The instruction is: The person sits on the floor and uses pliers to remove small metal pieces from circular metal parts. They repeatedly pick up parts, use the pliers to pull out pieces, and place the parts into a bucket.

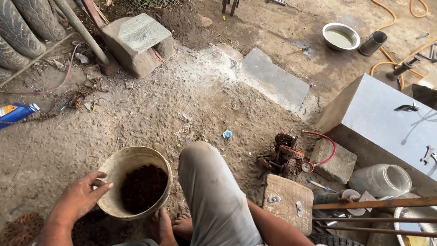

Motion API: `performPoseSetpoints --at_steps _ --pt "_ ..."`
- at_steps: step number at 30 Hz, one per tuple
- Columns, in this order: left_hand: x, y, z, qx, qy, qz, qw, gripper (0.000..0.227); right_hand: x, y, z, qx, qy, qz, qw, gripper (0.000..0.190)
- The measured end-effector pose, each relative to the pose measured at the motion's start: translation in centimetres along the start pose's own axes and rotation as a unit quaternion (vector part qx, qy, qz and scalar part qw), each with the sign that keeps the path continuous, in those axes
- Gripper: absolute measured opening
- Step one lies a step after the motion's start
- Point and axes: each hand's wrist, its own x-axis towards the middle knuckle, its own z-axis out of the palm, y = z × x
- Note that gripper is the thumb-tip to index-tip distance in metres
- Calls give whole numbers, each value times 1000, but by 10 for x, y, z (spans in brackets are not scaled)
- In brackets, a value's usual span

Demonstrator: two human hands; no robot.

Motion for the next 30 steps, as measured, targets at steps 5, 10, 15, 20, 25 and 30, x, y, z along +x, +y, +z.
performPoseSetpoints --at_steps 5,10,15,20,25,30 --pt "-32 28 4 89 -33 -17 995 61 -6 19 -15 29 -5 3 1000 18" --pt "-56 47 12 24 -8 54 998 65 -11 39 -25 69 18 3 997 20" --pt "-33 55 31 227 -54 -21 972 77 15 44 -55 5 32 49 998 21" --pt "-7 32 41 127 -95 43 986 70 104 26 -111 -173 60 28 983 21" --pt "-2 -7 36 108 -90 -6 990 69 173 21 -177 -529 62 -12 846 38" --pt "-21 -21 20 171 -29 -47 984 72 218 38 -214 -539 142 -38 830 56"
